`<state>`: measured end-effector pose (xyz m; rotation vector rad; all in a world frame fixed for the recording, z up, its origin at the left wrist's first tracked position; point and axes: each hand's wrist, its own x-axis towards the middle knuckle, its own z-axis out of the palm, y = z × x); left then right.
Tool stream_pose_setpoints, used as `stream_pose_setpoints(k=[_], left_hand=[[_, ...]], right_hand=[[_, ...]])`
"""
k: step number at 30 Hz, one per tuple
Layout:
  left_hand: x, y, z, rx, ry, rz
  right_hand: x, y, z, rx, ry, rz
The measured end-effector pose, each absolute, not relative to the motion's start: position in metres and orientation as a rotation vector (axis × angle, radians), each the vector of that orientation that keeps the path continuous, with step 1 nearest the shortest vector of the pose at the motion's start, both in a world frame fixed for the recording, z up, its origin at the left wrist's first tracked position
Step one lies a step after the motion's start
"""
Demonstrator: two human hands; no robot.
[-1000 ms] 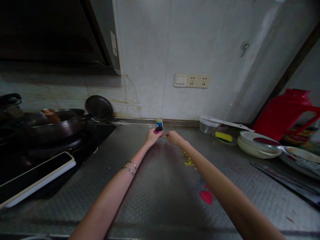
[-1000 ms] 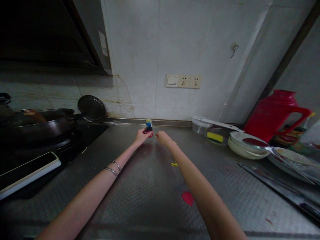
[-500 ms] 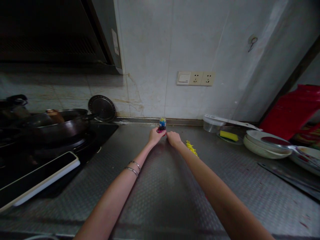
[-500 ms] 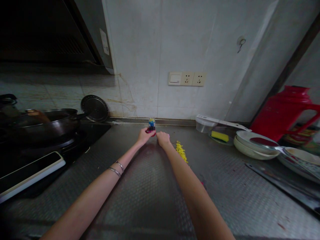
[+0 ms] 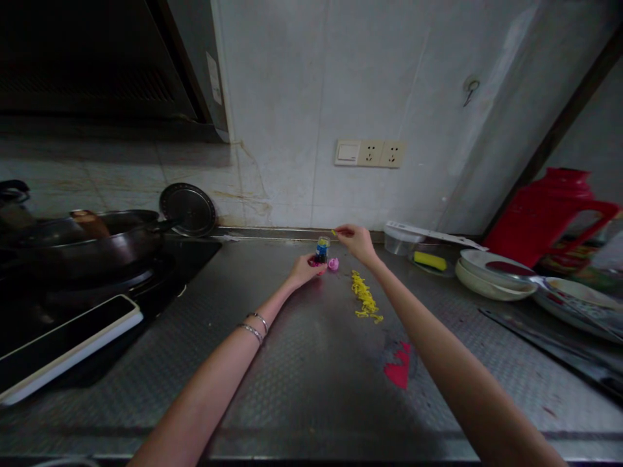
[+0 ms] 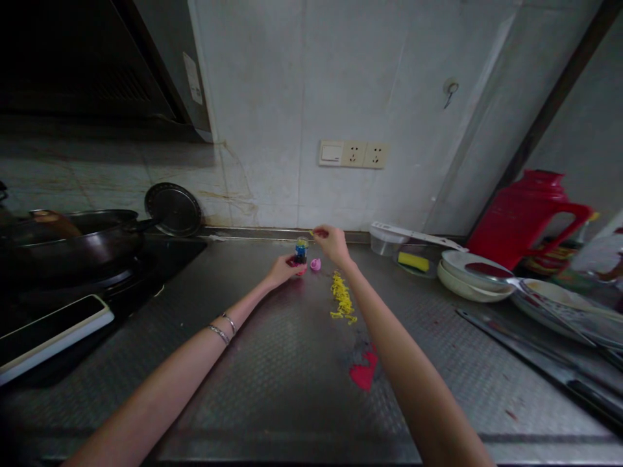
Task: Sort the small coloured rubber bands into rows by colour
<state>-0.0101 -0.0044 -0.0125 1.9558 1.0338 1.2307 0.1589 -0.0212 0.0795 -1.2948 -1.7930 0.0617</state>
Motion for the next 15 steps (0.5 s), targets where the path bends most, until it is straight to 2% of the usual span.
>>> stream_pose_setpoints(k=[8,15], left_hand=[[-0.007,-0.012,-0.01,1.982,0.985,1.191],[-0.005,-0.013,-0.015,2.012,0.968,1.149]], right_hand=[[0.151,-0.03,0.103,-1.294,-2.207,0.034],[0.149,-0.038,0.108,-1.358,-2.284,-0.02]])
